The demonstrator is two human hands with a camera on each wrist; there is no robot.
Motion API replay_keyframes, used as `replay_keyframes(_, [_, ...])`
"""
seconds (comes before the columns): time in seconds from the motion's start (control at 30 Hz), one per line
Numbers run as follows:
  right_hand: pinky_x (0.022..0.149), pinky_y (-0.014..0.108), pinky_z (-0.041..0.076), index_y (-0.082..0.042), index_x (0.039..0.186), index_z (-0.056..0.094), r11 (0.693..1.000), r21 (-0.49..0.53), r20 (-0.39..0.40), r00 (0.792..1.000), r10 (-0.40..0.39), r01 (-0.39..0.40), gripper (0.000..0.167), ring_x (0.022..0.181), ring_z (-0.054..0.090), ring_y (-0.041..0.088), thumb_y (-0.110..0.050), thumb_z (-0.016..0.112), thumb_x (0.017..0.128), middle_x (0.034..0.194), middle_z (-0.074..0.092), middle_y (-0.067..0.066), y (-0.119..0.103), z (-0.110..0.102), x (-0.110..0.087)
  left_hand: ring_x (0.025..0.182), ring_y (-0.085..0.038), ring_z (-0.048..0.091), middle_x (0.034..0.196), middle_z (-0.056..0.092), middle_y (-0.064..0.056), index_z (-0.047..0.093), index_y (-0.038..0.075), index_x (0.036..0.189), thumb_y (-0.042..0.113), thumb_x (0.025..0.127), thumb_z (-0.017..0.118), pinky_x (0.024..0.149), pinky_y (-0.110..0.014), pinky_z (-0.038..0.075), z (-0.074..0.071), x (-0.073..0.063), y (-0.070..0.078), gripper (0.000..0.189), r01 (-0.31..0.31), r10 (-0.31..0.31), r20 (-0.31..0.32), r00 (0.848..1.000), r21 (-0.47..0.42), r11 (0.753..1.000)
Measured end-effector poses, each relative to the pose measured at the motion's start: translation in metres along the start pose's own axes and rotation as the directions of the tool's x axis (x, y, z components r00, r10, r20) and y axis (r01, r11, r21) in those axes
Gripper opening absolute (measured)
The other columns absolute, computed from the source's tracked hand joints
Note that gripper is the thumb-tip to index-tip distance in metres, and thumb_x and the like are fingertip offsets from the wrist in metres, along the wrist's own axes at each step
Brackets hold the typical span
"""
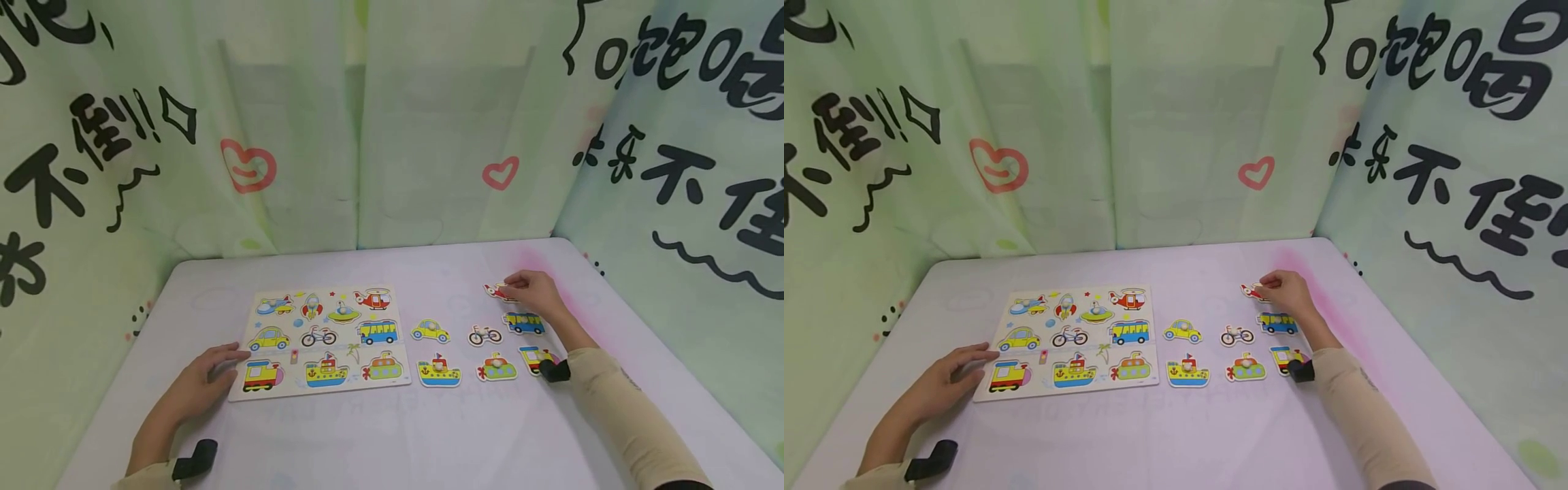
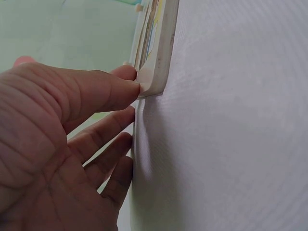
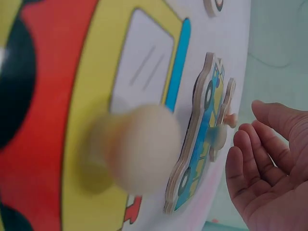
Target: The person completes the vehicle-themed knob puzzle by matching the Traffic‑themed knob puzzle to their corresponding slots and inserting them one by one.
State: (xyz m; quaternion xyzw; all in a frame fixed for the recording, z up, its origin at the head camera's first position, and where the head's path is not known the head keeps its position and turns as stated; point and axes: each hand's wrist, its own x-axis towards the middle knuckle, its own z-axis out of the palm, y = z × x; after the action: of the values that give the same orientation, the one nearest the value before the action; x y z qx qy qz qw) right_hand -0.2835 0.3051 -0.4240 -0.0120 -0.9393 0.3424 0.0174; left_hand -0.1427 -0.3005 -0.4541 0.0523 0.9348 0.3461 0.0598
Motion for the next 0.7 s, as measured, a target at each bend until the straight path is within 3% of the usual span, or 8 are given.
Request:
replay_keyframes(0.27, [0.079, 0.03, 0.056, 0.007, 0.117, 0.067, 0.999, -0.043, -0.002, 1.0, -0.01, 0.01, 0.032, 0.094, 0.065, 0.031, -0.018, 0.069, 0.097, 0.109, 0.07, 0.025, 0.002, 0.002, 0.008, 0.144, -0.056, 0.028, 0.155, 0.041, -0.029, 0.063, 0.006, 0.136, 0.008, 0.097, 0.062, 0.113, -0.074, 0.027, 0.0, 0.0, 0.0, 0.039, 0.014, -0.014, 0.004, 1.0, -0.01, 1.0])
replay_keyframes(0.7, [0.075, 0.029, 0.054, 0.007, 0.113, 0.067, 0.999, -0.05, 0.031, 1.0, 0.004, -0.003, 0.028, 0.089, 0.064, 0.029, -0.014, 0.071, 0.096, 0.102, 0.069, 0.022, 0.002, 0.004, 0.015, 0.146, -0.055, 0.026, 0.156, 0.039, -0.028, 0.062, 0.007, 0.138, 0.01, 0.098, 0.062, 0.114, -0.073, 0.026, 0.0, 0.0, 0.0, 0.04, 0.038, -0.038, 0.017, 0.999, -0.002, 0.999])
